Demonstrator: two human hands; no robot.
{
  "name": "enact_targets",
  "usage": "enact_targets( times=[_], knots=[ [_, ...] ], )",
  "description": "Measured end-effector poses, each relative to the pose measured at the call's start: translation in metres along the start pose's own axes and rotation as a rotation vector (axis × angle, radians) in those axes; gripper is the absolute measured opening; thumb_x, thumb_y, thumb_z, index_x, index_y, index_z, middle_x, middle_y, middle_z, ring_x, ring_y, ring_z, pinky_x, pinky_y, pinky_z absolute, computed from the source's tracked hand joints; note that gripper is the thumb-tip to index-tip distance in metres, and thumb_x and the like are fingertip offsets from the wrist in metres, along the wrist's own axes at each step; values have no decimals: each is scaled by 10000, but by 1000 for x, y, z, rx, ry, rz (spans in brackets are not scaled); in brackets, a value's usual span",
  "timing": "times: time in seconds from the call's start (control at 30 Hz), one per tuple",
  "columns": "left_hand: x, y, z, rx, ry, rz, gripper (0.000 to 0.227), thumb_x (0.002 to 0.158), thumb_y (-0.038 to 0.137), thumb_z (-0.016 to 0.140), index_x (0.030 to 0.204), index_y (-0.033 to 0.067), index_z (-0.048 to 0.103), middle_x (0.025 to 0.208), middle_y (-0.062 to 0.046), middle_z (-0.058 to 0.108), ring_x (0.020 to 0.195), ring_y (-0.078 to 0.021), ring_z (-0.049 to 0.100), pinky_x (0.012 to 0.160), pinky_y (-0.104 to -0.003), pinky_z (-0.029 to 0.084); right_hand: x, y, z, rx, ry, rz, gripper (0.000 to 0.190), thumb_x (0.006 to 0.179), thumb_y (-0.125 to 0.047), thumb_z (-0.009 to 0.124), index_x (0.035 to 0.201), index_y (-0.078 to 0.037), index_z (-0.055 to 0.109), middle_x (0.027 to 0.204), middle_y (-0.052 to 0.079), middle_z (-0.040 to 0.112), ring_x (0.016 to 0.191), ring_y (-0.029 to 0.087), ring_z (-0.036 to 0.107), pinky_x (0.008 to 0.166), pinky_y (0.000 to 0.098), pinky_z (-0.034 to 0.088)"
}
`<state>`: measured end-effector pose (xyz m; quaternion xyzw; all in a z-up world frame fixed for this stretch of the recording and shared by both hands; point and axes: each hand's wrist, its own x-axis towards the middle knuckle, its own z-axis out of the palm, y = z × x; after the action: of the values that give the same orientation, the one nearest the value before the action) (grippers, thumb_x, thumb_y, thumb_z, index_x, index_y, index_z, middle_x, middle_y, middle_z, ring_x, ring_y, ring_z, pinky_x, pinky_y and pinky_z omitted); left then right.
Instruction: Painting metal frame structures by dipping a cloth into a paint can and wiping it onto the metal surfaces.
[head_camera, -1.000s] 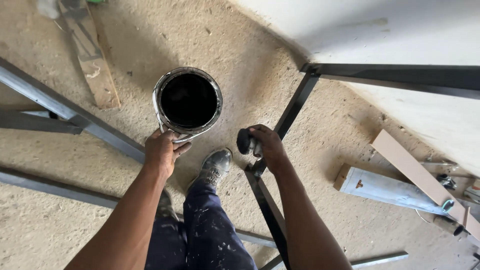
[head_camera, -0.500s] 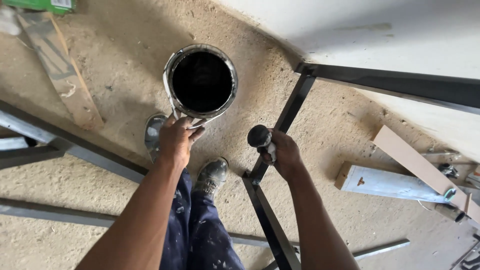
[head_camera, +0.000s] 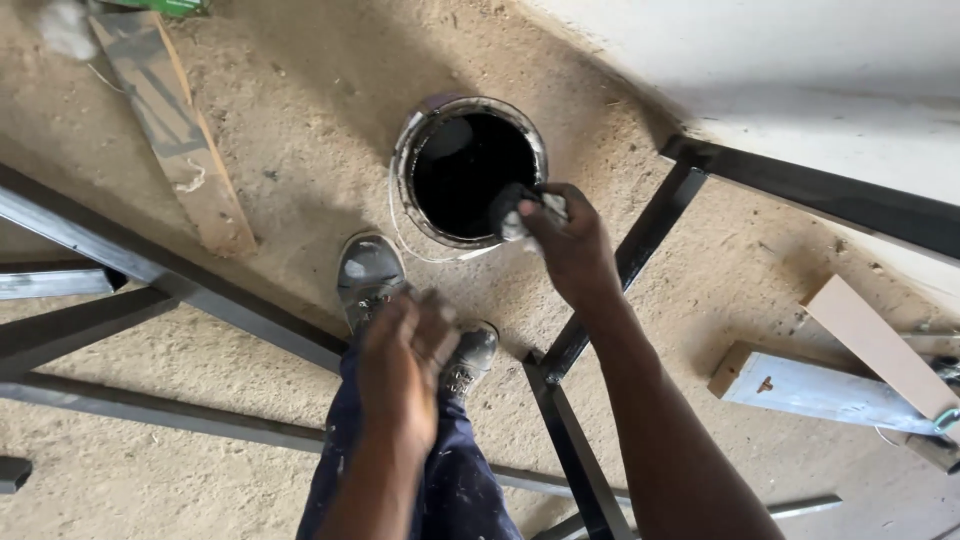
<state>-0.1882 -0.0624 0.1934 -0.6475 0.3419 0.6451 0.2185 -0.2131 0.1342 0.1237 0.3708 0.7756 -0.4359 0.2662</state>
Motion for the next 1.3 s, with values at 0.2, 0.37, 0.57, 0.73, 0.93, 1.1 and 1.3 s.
enact_targets(
  times=[0.2,0.37,0.57,0.73,0.93,1.1,1.3],
  knots=[
    [-8,-35,-6,142,-107,-81,558,811,284,659,1309,31,676,1293,-169,777,1186,-335,761,944,-419,597,38,-19,64,-173,-47,-60,569,870,-361,642,1357,-137,453,1324,155,633,1093,323,675,807,516,516],
    [61,-15,0,136,-247,114,703,920,208,506,1599,158,329,1695,-56,354,1525,-288,399,1180,-458,398,81,-2,99,-355,50,-245,305,952,-229,692,1194,-45,658,1088,181,761,947,375,722,690,543,528],
    [58,-8,4,142,-277,137,758,821,330,633,1533,134,462,1646,-110,459,1508,-269,452,1160,-456,428,111,2,115,-565,67,-289,294,948,-162,686,1168,32,702,941,260,739,748,385,726,545,465,580],
    [55,1,5,176,-216,106,684,847,319,604,1500,133,519,1602,-99,537,1449,-281,543,1116,-439,492,114,-3,120,-553,38,-110,215,962,-139,648,1081,18,733,841,221,721,624,303,693,450,410,519],
    [53,4,6,200,-212,99,632,866,314,586,1467,120,550,1568,-83,587,1436,-253,572,1097,-440,513,114,-10,120,-575,36,-94,202,941,-165,694,1061,-16,760,811,210,732,603,300,683,446,419,495],
    [52,10,4,152,-183,68,623,862,288,590,1463,125,569,1557,-65,609,1441,-220,573,1094,-410,504,103,-29,103,-434,37,-74,365,788,-198,576,1067,-112,794,899,204,759,767,386,700,637,498,516],
    [60,-1,-9,64,-225,156,555,950,203,583,1493,98,534,1552,-182,544,1466,-365,472,1115,-554,407,112,-15,89,46,-61,336,328,734,-250,709,978,-31,696,754,55,567,648,214,566,557,313,562]
  ],
)
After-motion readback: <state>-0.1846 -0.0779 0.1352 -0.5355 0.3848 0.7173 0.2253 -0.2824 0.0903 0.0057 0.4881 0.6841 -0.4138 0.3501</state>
